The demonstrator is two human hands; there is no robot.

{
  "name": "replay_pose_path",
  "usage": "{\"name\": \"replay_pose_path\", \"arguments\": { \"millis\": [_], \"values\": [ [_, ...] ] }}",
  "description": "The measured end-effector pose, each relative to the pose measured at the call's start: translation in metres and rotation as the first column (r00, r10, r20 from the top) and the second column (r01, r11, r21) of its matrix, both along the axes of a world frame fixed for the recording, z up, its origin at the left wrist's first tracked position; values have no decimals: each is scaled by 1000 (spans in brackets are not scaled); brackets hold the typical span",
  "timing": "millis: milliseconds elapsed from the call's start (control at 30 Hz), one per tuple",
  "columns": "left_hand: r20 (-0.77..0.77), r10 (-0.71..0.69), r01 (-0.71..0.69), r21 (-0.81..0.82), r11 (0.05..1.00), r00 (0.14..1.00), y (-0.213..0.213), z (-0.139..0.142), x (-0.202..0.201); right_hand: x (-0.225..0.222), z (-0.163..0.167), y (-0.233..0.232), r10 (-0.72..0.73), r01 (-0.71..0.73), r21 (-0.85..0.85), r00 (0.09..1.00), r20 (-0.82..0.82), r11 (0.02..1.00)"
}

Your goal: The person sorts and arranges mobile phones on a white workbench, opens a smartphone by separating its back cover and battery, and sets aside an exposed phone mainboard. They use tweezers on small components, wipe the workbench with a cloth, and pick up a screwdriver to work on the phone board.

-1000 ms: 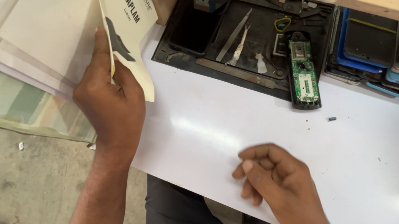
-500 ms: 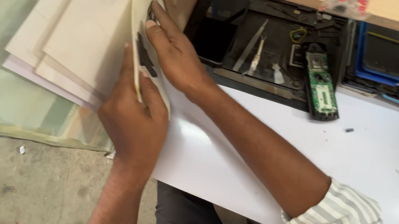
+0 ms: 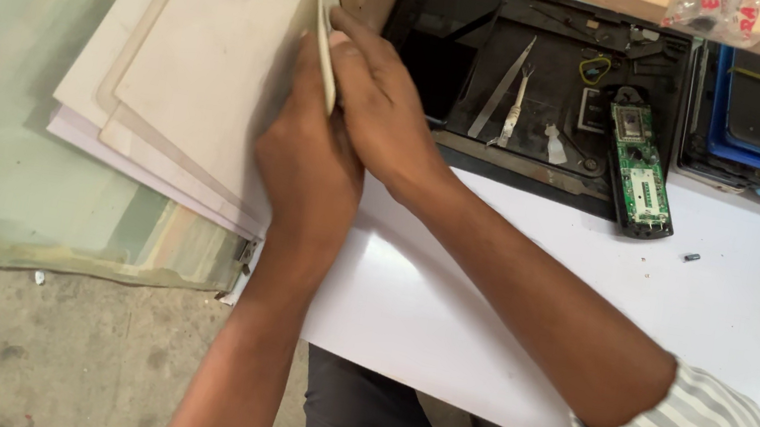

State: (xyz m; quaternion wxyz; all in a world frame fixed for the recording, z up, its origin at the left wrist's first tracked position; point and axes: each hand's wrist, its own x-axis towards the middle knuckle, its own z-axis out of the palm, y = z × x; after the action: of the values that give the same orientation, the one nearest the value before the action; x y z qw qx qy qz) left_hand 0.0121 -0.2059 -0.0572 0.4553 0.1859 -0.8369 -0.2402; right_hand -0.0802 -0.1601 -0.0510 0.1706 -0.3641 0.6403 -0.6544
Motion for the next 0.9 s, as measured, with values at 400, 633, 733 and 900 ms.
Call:
{"name": "replay_pose_path", "arguments": {
  "millis": [400, 633, 733, 900],
  "values": [
    [106, 50, -54, 29, 998, 993, 3, 15, 3, 0, 5, 45, 63, -62, 15, 996, -68, 998],
    [82, -76, 50, 282, 958, 994, 18, 16, 44, -6, 4, 22, 26, 102, 224, 862, -507, 969],
    [51, -111, 90, 314, 945, 992, 16, 12, 46, -8, 5, 11, 44, 132, 292, 848, -529, 947],
    [53, -168, 139, 353, 925, 984, 14, 12, 47, -11, 8, 5, 32, 155, 282, 826, -563, 947]
  ]
}}
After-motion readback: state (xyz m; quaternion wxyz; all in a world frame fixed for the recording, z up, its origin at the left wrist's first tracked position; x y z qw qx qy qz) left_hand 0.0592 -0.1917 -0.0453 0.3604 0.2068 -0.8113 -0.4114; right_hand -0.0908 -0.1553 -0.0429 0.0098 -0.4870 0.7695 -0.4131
